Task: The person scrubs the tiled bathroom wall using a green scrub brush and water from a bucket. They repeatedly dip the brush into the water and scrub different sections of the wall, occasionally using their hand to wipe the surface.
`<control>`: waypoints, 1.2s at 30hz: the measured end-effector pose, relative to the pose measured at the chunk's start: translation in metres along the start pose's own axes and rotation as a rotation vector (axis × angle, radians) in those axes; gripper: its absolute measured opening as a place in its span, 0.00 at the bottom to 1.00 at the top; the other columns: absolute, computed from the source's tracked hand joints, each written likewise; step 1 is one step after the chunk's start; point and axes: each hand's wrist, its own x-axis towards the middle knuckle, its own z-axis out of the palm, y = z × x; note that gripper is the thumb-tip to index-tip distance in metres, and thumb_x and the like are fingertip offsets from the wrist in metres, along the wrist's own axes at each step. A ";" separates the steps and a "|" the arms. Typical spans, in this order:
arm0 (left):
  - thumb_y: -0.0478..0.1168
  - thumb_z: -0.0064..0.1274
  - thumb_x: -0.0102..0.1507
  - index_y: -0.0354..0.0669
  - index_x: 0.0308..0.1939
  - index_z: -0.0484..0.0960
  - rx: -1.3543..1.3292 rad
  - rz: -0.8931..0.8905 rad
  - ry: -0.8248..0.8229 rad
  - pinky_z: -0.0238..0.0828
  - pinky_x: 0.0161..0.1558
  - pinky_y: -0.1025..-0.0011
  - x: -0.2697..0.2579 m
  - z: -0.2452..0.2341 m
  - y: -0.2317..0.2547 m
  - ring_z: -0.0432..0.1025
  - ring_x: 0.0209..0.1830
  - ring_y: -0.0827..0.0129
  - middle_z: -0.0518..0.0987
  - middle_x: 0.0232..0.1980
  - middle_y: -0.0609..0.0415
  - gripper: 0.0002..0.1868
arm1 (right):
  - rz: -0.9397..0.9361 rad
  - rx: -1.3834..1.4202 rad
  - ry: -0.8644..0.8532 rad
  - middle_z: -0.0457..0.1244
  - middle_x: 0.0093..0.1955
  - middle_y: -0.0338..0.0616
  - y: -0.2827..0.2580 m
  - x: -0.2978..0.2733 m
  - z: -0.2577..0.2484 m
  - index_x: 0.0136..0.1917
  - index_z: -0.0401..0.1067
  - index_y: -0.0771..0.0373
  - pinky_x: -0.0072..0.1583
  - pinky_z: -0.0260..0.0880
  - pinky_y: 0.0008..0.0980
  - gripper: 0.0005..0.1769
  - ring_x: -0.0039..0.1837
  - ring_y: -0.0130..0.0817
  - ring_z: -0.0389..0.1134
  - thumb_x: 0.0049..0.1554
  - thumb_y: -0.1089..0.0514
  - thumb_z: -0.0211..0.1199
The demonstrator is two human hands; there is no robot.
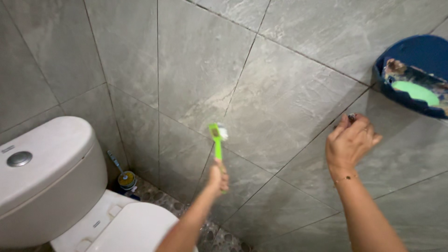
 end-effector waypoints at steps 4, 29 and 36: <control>0.73 0.34 0.67 0.52 0.23 0.67 -0.005 0.288 0.021 0.49 0.13 0.62 0.063 -0.036 0.138 0.57 0.10 0.66 0.64 0.17 0.58 0.33 | -0.026 -0.054 -0.010 0.66 0.51 0.51 0.007 -0.003 0.004 0.60 0.65 0.69 0.63 0.55 0.51 0.11 0.55 0.48 0.66 0.71 0.61 0.62; 0.72 0.26 0.68 0.51 0.24 0.70 -0.099 -0.112 0.037 0.45 0.13 0.68 0.017 -0.026 -0.027 0.51 0.11 0.71 0.62 0.17 0.60 0.35 | -0.003 -0.007 -0.024 0.61 0.54 0.51 0.010 -0.017 0.009 0.57 0.64 0.68 0.66 0.54 0.47 0.09 0.58 0.47 0.59 0.68 0.60 0.58; 0.75 0.25 0.66 0.54 0.21 0.63 -0.415 0.114 0.009 0.42 0.13 0.66 0.097 -0.064 0.113 0.46 0.08 0.69 0.54 0.14 0.61 0.35 | 0.018 0.006 -0.011 0.60 0.54 0.52 0.015 -0.006 0.007 0.56 0.64 0.68 0.65 0.54 0.48 0.10 0.59 0.49 0.58 0.67 0.61 0.59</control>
